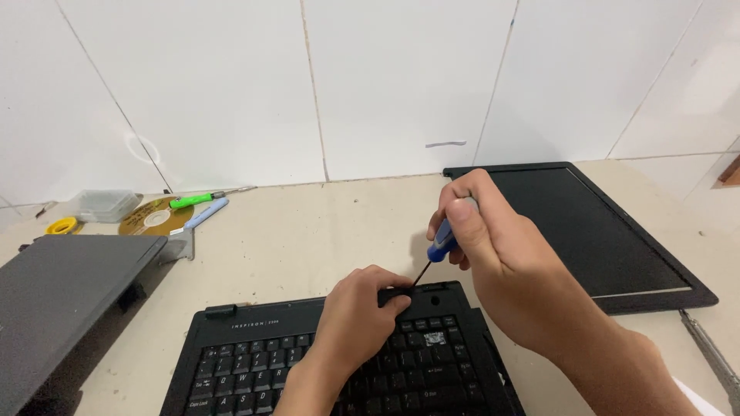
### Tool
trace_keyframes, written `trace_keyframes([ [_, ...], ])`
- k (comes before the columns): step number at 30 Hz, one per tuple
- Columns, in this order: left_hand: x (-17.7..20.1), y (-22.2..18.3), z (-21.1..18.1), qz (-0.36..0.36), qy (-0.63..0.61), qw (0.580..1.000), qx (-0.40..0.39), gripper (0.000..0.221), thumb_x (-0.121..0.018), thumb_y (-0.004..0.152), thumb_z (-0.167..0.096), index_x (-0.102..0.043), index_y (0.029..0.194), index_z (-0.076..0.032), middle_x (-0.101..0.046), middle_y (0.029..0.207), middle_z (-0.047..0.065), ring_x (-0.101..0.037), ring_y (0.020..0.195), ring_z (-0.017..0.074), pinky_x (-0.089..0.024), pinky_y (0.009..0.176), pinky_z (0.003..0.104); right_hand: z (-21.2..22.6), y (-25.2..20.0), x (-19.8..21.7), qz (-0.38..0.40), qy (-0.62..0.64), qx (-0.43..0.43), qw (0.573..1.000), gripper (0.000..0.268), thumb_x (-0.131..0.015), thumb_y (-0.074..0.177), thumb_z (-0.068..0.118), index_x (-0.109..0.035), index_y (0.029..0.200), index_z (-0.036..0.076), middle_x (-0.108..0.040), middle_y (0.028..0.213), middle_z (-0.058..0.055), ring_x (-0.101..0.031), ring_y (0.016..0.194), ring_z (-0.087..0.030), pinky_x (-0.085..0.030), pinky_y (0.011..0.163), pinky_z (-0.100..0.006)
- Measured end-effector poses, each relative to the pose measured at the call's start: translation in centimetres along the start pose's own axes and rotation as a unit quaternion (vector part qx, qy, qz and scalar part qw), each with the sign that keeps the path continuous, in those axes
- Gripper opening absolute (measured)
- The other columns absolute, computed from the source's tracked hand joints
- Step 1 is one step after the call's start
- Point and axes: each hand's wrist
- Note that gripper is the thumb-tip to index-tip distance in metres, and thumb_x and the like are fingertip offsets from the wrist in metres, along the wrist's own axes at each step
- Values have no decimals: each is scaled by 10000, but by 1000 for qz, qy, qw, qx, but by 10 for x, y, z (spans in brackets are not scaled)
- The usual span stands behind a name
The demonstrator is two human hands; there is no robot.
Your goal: Disassembling a laptop by removing screws and prying off the top casing to access internal components.
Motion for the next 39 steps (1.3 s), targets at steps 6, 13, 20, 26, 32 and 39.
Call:
trace_keyframes([
  [6, -1, 1, 3, -12, 3, 1000, -25, 222, -692, 832, -215, -772, 1037, -242, -759, 1049, -79, -641, 1031, 162, -474, 897, 323, 2, -1, 0, -5, -31, -16, 999, 338, -341, 1017, 394, -550, 946, 138, -661, 823, 0, -532, 705, -150, -444, 722, -283],
  [13, -3, 1, 5, -13, -2, 1000, -27, 192, -684, 831, -211, -772, 999, -243, -758, 1026, -83, -644, 1018, 154, -474, 889, 313, 5, -1, -1, 3, -45, -32, 998, 320, -349, 1008, 397, -552, 967, 153, -681, 851, 18, -543, 722, -148, -445, 737, -284],
  [20, 2, -2, -2, 4, 3, 1000, -17, 216, -682, 858, -208, -770, 1055, -226, -755, 1075, -67, -643, 1051, 162, -492, 904, 328, -8, 4, 1, -46, -18, 20, 999, 294, -356, 1019, 368, -525, 945, 140, -656, 833, -5, -549, 667, -152, -450, 705, -287],
  [26, -1, 0, 1, 0, 5, 1000, -23, 242, -672, 844, -209, -771, 1063, -237, -760, 1054, -67, -643, 1042, 162, -490, 901, 327, -8, 9, 5, -104, -5, -56, 993, 146, -422, 1009, 295, -422, 1051, 155, -741, 907, 1, -567, 610, -167, -455, 634, -312],
  [32, -3, 2, 4, 0, 18, 999, -28, 245, -670, 847, -220, -769, 1070, -239, -750, 1088, -63, -639, 1065, 176, -482, 914, 341, 0, 8, 8, -59, -16, -98, 993, 165, -478, 980, 200, -391, 1101, 128, -716, 764, -123, -640, 564, -217, -483, 603, -324],
  [39, -14, 7, 7, -119, -84, 955, -259, 89, -684, 839, -96, -735, 903, -131, -784, 894, 6, -664, 822, 169, -469, 734, 336, 16, -7, -22, 23, -37, -22, 999, 157, -422, 1019, 298, -519, 1015, 175, -520, 755, -21, -479, 669, -156, -439, 671, -313],
])
Point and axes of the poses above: each hand's wrist, its own y-axis towards the middle knuckle, its own x-axis out of the back of the hand, z = x × y
